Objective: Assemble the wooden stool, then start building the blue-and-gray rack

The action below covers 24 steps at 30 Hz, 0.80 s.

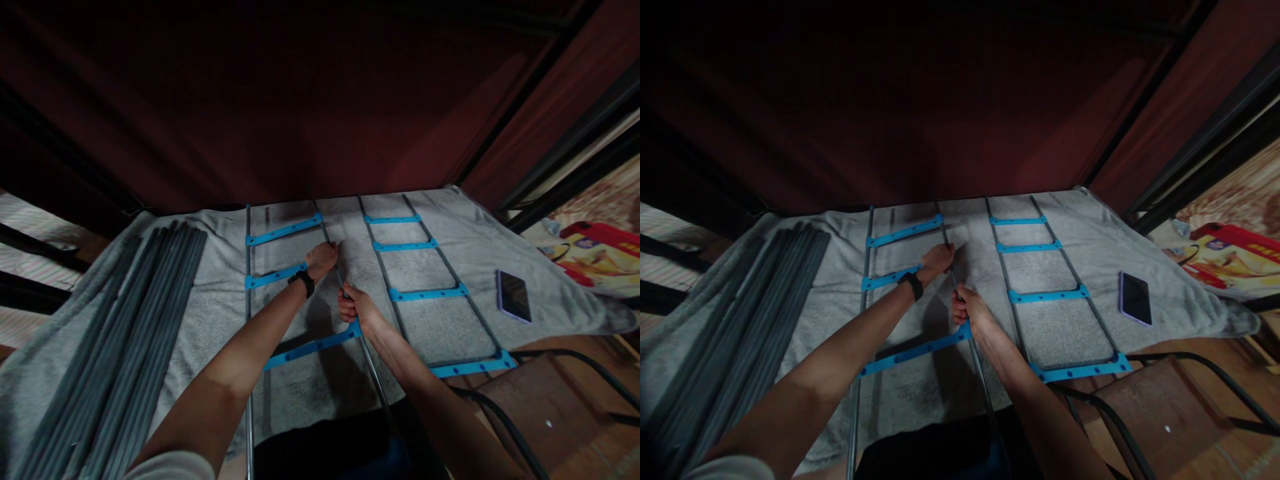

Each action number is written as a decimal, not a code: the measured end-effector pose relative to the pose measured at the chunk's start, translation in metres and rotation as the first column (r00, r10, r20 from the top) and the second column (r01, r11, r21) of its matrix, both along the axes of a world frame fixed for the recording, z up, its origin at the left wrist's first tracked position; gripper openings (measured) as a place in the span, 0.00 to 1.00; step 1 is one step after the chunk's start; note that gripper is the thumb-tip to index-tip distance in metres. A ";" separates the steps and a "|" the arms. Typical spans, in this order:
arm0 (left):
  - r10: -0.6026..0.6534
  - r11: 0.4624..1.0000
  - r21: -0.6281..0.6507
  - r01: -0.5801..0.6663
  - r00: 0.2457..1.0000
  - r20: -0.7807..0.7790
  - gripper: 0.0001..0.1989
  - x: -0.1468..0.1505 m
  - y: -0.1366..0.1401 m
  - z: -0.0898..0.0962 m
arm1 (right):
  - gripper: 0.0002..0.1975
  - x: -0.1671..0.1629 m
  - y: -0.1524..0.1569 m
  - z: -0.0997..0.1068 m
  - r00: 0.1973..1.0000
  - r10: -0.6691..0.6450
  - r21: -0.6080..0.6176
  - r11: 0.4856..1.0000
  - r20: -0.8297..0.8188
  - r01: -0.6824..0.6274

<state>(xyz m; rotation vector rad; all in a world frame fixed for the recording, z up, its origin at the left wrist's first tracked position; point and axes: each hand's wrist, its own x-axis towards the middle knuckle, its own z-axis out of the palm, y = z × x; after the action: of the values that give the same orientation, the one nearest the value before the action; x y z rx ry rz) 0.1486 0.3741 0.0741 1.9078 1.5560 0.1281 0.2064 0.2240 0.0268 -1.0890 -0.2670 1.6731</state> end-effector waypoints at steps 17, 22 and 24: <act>0.466 0.840 -0.025 -0.542 0.697 0.545 0.15 -0.242 -0.059 -0.031 | 0.18 0.010 0.014 -0.011 0.999 -0.011 0.046 0.999 -0.039 0.013; 0.690 0.724 -0.565 -0.396 0.430 0.582 0.17 -0.268 -0.133 -0.045 | 0.18 -0.003 0.014 -0.023 0.998 -0.027 0.060 0.998 -0.065 0.031; 0.693 0.721 -0.575 -0.387 0.393 0.605 0.17 -0.264 -0.147 -0.045 | 0.19 -0.009 0.013 -0.026 0.996 -0.027 0.079 0.996 -0.082 0.033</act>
<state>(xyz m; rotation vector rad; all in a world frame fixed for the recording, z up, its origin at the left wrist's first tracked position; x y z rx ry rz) -0.1153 0.2272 0.0291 0.7281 1.3435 0.8386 0.1970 0.2375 0.0008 -0.9588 -0.2619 1.6618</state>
